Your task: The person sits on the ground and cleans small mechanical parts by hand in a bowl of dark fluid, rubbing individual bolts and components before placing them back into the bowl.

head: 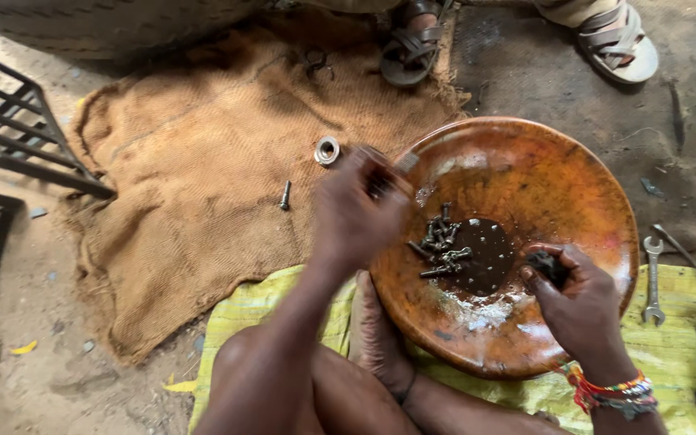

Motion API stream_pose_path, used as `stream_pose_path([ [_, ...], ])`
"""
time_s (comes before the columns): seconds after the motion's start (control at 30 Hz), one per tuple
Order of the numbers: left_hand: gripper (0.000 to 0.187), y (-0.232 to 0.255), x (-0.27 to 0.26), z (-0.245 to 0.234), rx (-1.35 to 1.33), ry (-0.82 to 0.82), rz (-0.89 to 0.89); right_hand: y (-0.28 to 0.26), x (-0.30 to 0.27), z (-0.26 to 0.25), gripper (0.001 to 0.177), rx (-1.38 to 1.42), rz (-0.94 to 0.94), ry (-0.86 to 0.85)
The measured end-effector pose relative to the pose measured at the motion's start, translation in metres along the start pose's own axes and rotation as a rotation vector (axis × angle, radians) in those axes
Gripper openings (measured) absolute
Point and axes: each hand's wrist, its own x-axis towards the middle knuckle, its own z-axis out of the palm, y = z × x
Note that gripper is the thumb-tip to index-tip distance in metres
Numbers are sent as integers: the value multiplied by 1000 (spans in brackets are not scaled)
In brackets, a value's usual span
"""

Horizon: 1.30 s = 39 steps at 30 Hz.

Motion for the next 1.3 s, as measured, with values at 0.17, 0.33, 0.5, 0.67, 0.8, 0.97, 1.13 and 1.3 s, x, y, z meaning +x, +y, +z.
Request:
stream_pose_path([
  [0.17,11,-80,47,-49,315,266,-230,44,-13,18,29,-146,-351,59],
  [0.33,9,-154,58,-41,220,380,-609,56,1,37,32,-157,-38,-23],
  [0.5,12,-180,59,-30,314,320,-593,52,21,42,30,21,-54,-30],
  [0.67,21,-120,60,-15,470,253,-357,51,23,50,34,-15,-268,95],
  [0.8,27,-65,39,48,472,-220,-100,38,25,50,28,-103,25,-20],
  [0.97,18,-45,-13,134,807,-632,335,27,29,69,30,-169,119,-123],
  [1.13,16,-56,-22,141,787,-702,386,73,38,81,63,-730,-505,185],
  [1.3,22,-61,-16,148,892,-796,333,68,33,77,27,-409,-169,-165],
])
